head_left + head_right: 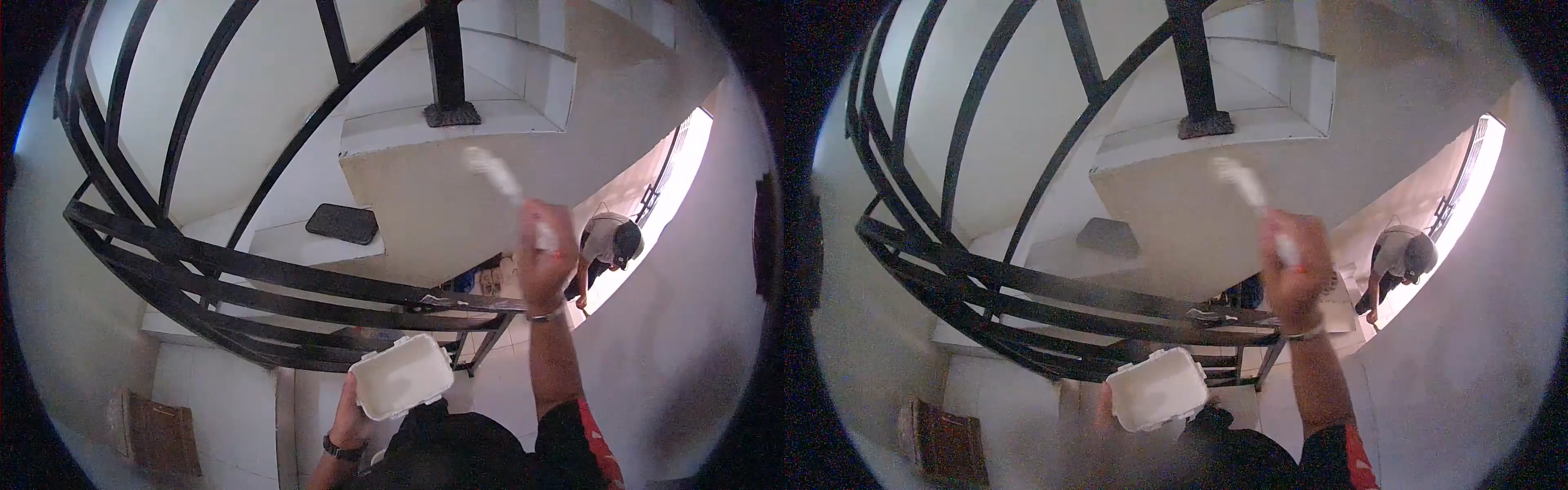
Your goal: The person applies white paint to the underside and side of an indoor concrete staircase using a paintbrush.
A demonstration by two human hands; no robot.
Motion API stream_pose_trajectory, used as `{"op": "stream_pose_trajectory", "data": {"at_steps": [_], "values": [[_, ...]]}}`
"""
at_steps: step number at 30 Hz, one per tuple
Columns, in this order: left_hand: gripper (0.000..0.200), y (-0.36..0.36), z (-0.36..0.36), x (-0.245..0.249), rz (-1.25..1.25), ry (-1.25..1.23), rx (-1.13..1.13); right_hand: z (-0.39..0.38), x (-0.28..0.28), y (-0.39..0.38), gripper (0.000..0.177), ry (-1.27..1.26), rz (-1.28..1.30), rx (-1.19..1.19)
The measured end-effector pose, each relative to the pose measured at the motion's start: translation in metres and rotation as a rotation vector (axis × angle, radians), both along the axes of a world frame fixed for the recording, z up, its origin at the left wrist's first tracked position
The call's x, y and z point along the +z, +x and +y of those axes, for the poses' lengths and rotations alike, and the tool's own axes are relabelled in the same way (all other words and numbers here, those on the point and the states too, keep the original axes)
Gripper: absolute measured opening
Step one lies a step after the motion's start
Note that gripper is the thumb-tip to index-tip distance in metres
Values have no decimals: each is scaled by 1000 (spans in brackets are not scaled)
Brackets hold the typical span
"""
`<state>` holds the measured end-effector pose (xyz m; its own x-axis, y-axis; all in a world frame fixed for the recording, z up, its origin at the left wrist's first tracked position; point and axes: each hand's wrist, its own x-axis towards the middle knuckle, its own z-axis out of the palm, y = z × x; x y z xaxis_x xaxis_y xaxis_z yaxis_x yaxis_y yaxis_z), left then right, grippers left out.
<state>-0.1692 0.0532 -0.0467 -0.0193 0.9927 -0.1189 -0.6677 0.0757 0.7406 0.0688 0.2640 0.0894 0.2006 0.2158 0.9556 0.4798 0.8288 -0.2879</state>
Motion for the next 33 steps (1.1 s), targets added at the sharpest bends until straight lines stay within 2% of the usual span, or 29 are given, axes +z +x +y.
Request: {"op": "stream_pose_trajectory", "data": {"at_steps": [1,3,4,6,8,10,13,15,17,19,21,23,28,30,31,33], "values": [[64,-7,3,-13,-3,2,-5,2,-4,18,11,-21,25,-95],[66,-26,13,-49,-171,155,-279,3,-12,49,15,-92,96,-226],[66,-17,10,-27,-174,157,-283,3,-14,60,15,-90,93,-229],[68,8,0,34,1,-101,-41,1,-18,72,15,-100,219,-336],[68,-2,2,16,49,-94,-70,4,-19,65,13,-89,256,-338],[68,-5,4,14,103,-83,-100,14,-24,51,13,21,190,-385],[68,0,2,20,81,-70,-105,3,-17,-5,16,21,86,-201],[68,2,1,20,58,-122,-62,-4,-11,-40,26,86,-68,-108],[67,6,-2,24,71,-132,-27,-13,-9,-70,19,75,-201,34],[66,8,-5,25,82,-146,9,-34,14,-90,27,63,-457,93],[64,5,-9,23,19,-130,23,-37,8,-103,29,78,-419,188],[64,2,-11,20,41,-130,43,-44,6,-103,31,90,-326,377],[64,-5,-16,-1,6,-98,99,-75,6,-55,25,-47,-365,528],[63,-7,-10,-4,-87,-1,40,-82,3,-30,39,-155,-491,637],[63,-10,-12,0,-105,-30,74,-89,3,-22,39,-182,-503,676],[62,-12,-18,9,-43,-74,20,-103,4,-8,42,-304,-771,778]]}}
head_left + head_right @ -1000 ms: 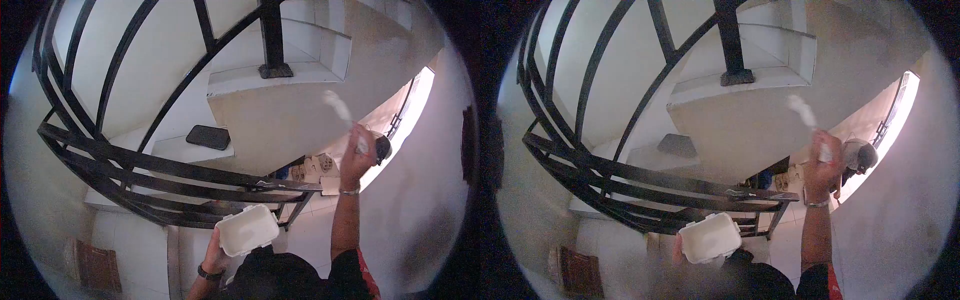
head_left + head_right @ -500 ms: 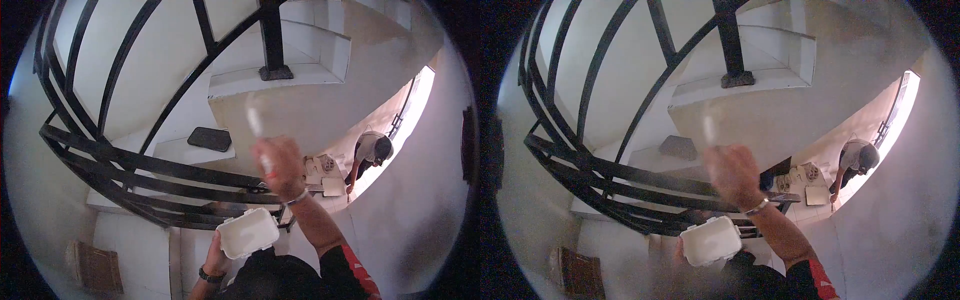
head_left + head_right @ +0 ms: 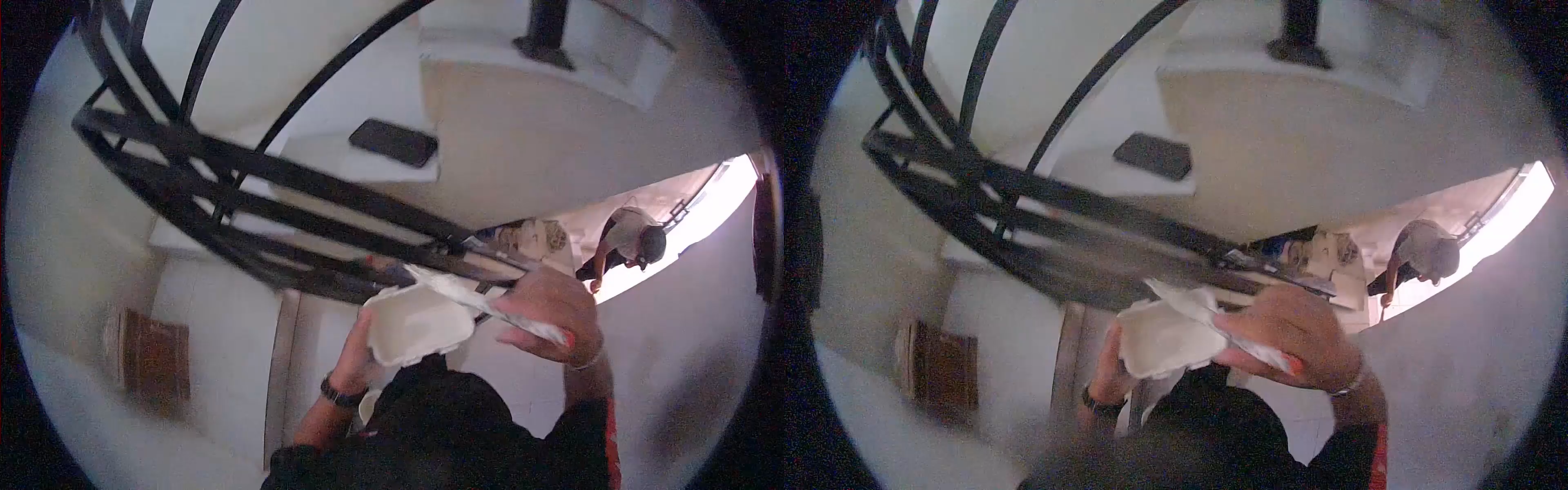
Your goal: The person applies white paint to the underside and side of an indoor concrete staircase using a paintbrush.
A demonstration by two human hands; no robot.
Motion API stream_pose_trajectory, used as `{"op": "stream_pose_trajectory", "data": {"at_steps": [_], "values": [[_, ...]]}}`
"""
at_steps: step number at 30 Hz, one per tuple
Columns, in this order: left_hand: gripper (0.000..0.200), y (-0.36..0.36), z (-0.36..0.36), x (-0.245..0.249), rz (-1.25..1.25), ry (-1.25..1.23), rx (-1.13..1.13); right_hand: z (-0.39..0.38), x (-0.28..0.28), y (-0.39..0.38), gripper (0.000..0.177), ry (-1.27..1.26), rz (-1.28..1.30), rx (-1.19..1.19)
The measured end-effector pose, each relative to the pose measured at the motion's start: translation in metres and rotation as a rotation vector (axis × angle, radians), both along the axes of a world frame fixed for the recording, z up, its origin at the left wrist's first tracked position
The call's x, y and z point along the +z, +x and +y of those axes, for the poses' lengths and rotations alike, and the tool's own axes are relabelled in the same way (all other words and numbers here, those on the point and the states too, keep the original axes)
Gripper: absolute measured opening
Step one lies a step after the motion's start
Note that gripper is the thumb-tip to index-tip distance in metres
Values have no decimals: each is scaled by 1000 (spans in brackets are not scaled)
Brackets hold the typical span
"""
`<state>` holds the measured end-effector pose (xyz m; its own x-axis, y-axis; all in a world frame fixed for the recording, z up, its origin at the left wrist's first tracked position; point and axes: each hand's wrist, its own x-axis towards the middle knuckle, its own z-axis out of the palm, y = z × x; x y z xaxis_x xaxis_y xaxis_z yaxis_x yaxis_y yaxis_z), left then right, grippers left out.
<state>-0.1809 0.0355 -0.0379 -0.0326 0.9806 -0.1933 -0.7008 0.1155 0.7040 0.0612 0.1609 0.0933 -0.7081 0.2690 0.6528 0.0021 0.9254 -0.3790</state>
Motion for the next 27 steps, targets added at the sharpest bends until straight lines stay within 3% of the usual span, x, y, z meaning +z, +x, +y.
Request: {"op": "stream_pose_trajectory", "data": {"at_steps": [4,8,20,23,25,26,27], "values": [[62,9,-9,-19,88,-6,24,-23,-29,8,42,75,-170,222],[57,7,-13,-47,11,10,-44,-40,-48,-4,42,147,-271,254],[56,32,-7,-47,30,-8,-71,-29,-63,10,33,234,-461,372],[61,32,-5,-45,69,-22,-58,-25,-52,18,29,177,-303,315],[61,32,-2,-43,79,-14,-56,-25,-63,29,23,-11,-249,41],[62,33,-1,-41,59,-20,-59,-29,-73,31,23,-7,-250,38],[62,34,0,-41,39,-27,-62,-33,-86,32,22,-419,-29,-72]]}}
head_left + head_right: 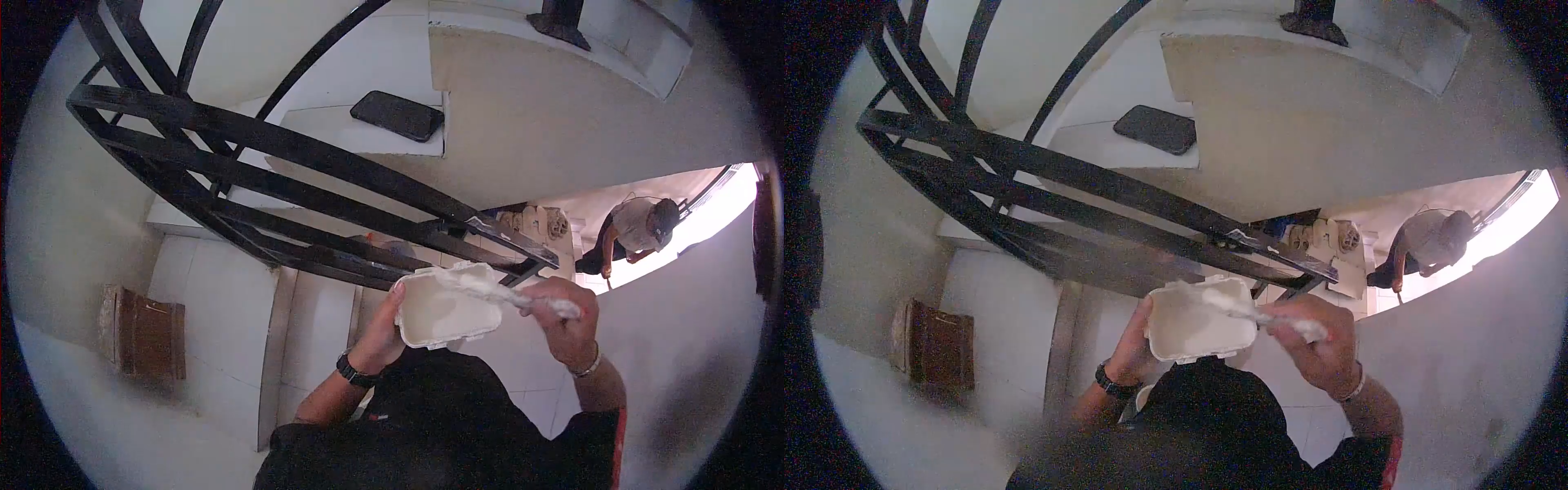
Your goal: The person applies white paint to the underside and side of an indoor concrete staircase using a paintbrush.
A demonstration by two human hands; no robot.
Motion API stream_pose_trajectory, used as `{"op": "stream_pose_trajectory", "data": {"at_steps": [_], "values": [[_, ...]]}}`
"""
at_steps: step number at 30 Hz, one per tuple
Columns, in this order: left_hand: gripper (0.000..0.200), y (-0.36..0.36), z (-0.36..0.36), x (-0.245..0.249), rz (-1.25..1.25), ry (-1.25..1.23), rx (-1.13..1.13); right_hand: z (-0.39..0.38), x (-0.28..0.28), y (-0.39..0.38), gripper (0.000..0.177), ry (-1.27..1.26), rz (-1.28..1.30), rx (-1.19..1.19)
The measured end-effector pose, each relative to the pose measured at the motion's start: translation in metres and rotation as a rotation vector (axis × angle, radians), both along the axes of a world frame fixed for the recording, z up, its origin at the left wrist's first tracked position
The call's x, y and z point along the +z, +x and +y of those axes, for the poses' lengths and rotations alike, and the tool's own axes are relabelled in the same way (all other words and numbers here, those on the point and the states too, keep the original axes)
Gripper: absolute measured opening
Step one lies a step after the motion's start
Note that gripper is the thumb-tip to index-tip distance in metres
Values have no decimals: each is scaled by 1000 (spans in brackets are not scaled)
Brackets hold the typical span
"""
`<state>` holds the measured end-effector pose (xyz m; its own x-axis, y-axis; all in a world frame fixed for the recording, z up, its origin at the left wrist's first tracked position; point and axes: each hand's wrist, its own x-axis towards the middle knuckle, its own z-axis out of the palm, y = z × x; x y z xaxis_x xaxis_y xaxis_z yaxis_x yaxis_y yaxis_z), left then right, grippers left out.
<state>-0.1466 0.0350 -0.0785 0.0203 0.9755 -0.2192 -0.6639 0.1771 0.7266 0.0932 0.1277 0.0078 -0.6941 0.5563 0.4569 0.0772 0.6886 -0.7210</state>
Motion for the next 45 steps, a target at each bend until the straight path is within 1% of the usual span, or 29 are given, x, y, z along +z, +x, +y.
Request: {"op": "stream_pose_trajectory", "data": {"at_steps": [1,2,4,5,7,8,10,11,13,15,17,19,20,22,23,25,26,28,29,31,33,35,37,38,40,41,43,44,45], "values": [[62,2,1,-1,-1,2,-1,-3,-11,1,21,-402,212,-162],[62,4,2,-2,-32,3,17,-2,-20,3,21,-401,212,-163],[62,8,6,0,-61,4,35,1,-34,6,23,-691,427,-288],[58,9,7,3,-66,2,51,1,-41,6,23,-691,429,-289],[54,12,11,7,-70,4,63,1,-53,6,24,-884,605,-429],[54,13,13,7,-54,25,63,1,-56,8,24,-880,608,-431],[55,18,16,10,-36,57,60,4,-58,13,25,-1158,745,-450],[55,21,19,12,-59,53,63,5,-59,14,25,-1147,750,-450],[55,36,35,28,-75,67,56,16,-52,23,21,-1273,904,-449],[56,44,45,39,-26,106,79,21,-52,24,20,-1248,949,-448],[57,42,55,54,-62,139,53,27,-44,18,19,-1219,994,-445],[58,46,65,65,-96,166,27,34,-40,17,23,-1176,1150,-332],[61,49,70,73,-68,177,38,36,-32,14,23,-1160,1158,-329],[64,55,80,86,-35,197,39,44,-9,10,26,-993,1297,-402],[64,57,84,92,-29,226,42,52,-2,9,26,-982,1306,-400],[64,59,90,97,-21,256,38,69,9,6,28,-819,1418,-617],[63,58,94,98,-36,258,48,79,11,8,28,-813,1425,-617],[62,59,98,102,-47,263,52,95,16,17,28,-626,1420,-495],[62,59,97,106,-56,263,59,102,20,17,28,-620,1428,-496],[62,59,96,112,-62,261,57,110,32,19,28,-499,1451,-622],[62,57,93,112,-36,221,77,116,35,27,27,-455,1471,-656],[63,54,90,106,-34,228,57,119,43,30,27,-410,1490,-684],[63,49,88,98,-34,239,40,116,58,29,26,-263,1452,-807],[64,45,86,92,-32,231,33,119,58,28,26,-259,1457,-810],[65,43,82,88,-29,218,25,124,60,27,25,-43,1407,-853],[66,42,79,88,-19,208,37,123,60,23,25,-45,1407,-853],[66,39,75,85,-8,200,55,117,64,7,21,118,1247,-931],[67,37,73,81,-48,177,66,115,67,-3,21,114,1247,-926],[67,35,71,80,-87,155,77,113,71,-13,19,192,1198,-927]]}}
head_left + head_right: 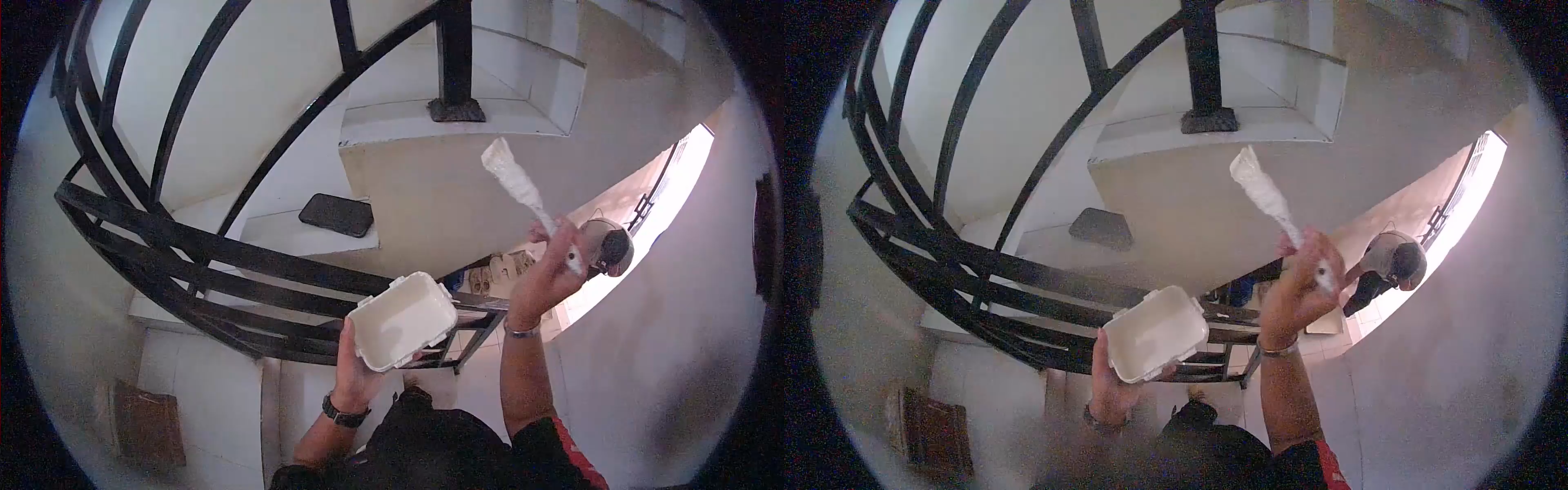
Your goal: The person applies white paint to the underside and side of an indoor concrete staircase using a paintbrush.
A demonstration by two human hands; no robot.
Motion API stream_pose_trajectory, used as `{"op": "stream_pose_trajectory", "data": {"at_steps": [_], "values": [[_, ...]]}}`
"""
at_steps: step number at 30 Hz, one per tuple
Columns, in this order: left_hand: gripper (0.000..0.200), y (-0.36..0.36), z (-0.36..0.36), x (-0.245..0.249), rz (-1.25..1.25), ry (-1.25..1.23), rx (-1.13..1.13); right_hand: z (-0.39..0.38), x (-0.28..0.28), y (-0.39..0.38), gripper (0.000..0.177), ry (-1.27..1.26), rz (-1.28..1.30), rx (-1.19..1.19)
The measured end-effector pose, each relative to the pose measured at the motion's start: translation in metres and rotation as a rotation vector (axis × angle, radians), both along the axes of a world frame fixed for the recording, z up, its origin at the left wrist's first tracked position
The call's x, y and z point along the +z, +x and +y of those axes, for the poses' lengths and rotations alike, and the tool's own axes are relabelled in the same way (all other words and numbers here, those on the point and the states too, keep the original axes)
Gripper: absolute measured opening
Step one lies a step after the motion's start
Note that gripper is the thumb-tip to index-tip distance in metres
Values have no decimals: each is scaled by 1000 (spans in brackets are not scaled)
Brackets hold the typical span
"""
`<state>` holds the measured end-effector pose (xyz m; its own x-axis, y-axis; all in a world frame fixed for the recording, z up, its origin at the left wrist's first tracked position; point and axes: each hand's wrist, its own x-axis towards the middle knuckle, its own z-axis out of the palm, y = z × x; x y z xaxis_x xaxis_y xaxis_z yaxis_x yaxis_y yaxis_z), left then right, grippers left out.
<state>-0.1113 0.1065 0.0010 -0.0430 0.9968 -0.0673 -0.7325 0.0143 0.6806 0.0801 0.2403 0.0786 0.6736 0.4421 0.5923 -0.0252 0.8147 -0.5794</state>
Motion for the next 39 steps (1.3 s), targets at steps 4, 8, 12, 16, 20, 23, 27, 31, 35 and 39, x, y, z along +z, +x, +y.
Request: {"op": "stream_pose_trajectory", "data": {"at_steps": [4,8,12,16,20,23,27,31,35,39], "values": [[68,-9,-11,0,55,3,21,-2,0,-30,13,131,-335,-147],[64,-18,-24,-7,-17,15,88,1,9,-68,24,352,-632,-191],[64,-23,-34,-8,-42,2,164,-13,24,-93,16,355,-669,-71],[64,-27,-40,-17,-37,3,171,-22,29,-96,18,389,-666,24],[71,-25,-39,-20,58,-34,181,-17,21,-75,14,351,-670,20],[67,-20,-38,-14,46,0,146,2,11,-43,12,259,-643,-48],[64,-16,-34,-12,5,29,86,20,4,10,10,144,-556,-198],[63,-11,-31,-7,44,26,48,20,7,47,9,5,-465,-268],[67,-8,-28,-8,48,-11,47,15,7,63,10,62,-387,-373],[70,-11,-29,-13,36,-8,36,5,14,26,19,178,-859,-378]]}}
